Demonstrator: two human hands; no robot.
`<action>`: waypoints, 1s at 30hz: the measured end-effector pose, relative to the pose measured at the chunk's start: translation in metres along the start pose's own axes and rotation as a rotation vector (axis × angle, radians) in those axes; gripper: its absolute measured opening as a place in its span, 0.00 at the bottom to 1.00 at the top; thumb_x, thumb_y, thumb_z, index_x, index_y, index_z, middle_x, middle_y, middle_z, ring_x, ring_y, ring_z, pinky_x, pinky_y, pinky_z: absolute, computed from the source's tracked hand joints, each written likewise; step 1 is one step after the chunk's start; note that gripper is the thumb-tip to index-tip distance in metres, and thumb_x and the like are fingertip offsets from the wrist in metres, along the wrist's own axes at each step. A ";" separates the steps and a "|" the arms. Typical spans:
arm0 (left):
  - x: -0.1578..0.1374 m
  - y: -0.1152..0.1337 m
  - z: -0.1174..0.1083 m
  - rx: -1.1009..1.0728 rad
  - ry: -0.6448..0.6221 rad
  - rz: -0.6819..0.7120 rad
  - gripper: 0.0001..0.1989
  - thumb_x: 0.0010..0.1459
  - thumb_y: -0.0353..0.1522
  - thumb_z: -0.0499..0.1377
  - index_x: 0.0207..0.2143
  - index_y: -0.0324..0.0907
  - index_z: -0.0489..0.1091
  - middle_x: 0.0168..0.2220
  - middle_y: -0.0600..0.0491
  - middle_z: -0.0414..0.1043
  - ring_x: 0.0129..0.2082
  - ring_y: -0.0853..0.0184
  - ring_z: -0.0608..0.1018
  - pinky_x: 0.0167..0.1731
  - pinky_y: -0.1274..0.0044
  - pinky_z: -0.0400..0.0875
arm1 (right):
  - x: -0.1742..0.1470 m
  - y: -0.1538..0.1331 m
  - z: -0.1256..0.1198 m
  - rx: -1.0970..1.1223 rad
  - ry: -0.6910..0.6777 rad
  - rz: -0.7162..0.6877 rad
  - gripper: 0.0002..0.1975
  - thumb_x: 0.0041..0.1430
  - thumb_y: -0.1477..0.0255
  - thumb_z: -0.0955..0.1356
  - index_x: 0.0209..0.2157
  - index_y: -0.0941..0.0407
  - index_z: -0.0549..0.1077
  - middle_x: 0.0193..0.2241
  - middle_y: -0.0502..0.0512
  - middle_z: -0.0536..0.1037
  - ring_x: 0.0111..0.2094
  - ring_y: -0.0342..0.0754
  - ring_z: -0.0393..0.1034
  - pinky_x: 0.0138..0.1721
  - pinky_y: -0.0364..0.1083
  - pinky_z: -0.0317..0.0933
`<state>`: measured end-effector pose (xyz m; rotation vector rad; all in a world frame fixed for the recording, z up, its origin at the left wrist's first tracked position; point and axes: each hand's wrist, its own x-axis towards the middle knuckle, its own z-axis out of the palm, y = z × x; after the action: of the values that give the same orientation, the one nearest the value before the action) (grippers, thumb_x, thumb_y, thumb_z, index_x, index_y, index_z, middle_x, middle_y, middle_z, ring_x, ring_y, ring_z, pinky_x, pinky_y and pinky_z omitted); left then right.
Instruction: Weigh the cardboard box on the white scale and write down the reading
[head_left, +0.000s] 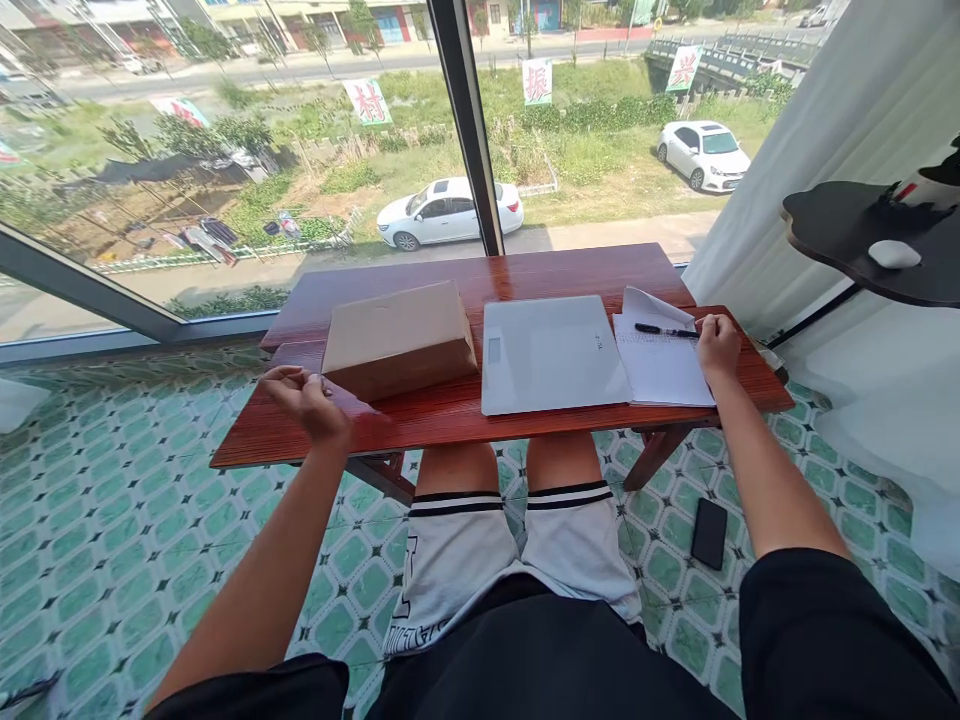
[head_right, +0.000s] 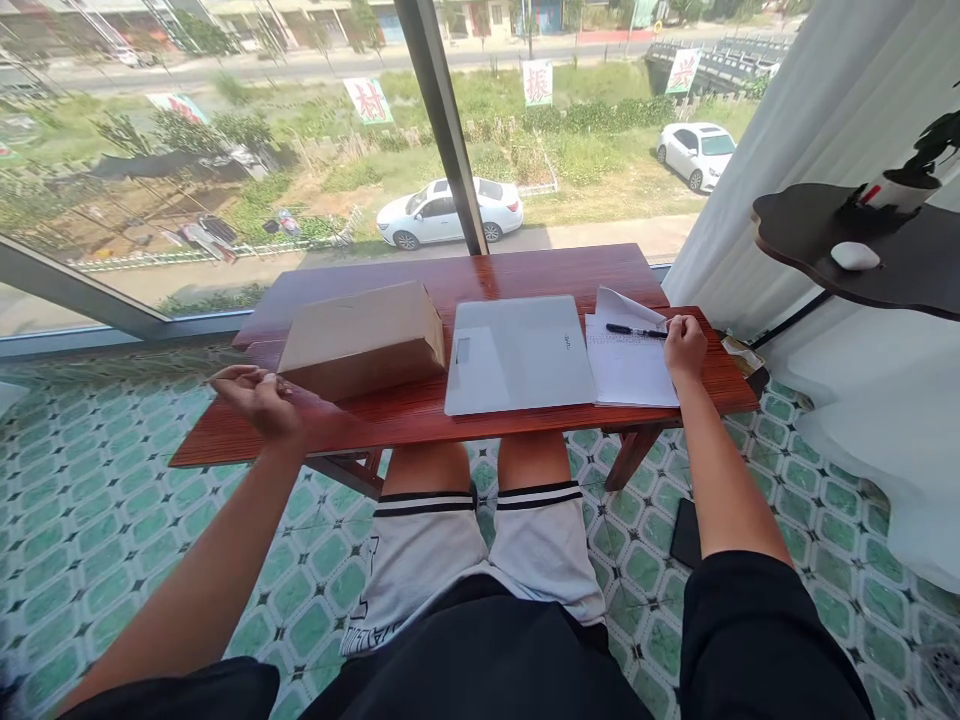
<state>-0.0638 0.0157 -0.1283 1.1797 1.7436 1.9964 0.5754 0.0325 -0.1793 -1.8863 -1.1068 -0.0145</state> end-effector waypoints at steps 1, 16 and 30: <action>0.003 -0.001 0.004 -0.039 0.002 -0.047 0.12 0.53 0.27 0.52 0.37 0.44 0.50 0.33 0.58 0.51 0.28 0.73 0.57 0.32 0.78 0.58 | 0.000 0.001 0.000 0.001 0.002 0.002 0.15 0.64 0.66 0.57 0.31 0.55 0.69 0.33 0.61 0.77 0.35 0.53 0.68 0.44 0.51 0.61; -0.004 -0.021 0.019 -0.407 0.060 -0.321 0.12 0.58 0.39 0.57 0.38 0.42 0.59 0.28 0.59 0.58 0.25 0.74 0.62 0.26 0.80 0.59 | 0.006 0.012 -0.002 0.036 0.019 -0.023 0.18 0.61 0.59 0.56 0.30 0.55 0.70 0.34 0.62 0.77 0.38 0.55 0.70 0.46 0.54 0.61; -0.010 -0.022 0.023 -0.445 0.032 -0.357 0.19 0.46 0.38 0.57 0.39 0.44 0.55 0.31 0.58 0.56 0.26 0.73 0.61 0.25 0.79 0.52 | 0.003 0.007 -0.007 -0.028 -0.068 0.039 0.20 0.59 0.55 0.57 0.32 0.55 0.71 0.35 0.61 0.77 0.38 0.55 0.69 0.45 0.53 0.61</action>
<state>-0.0486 0.0313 -0.1528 0.6457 1.3059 2.0340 0.5849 0.0284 -0.1782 -1.9458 -1.1202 0.0574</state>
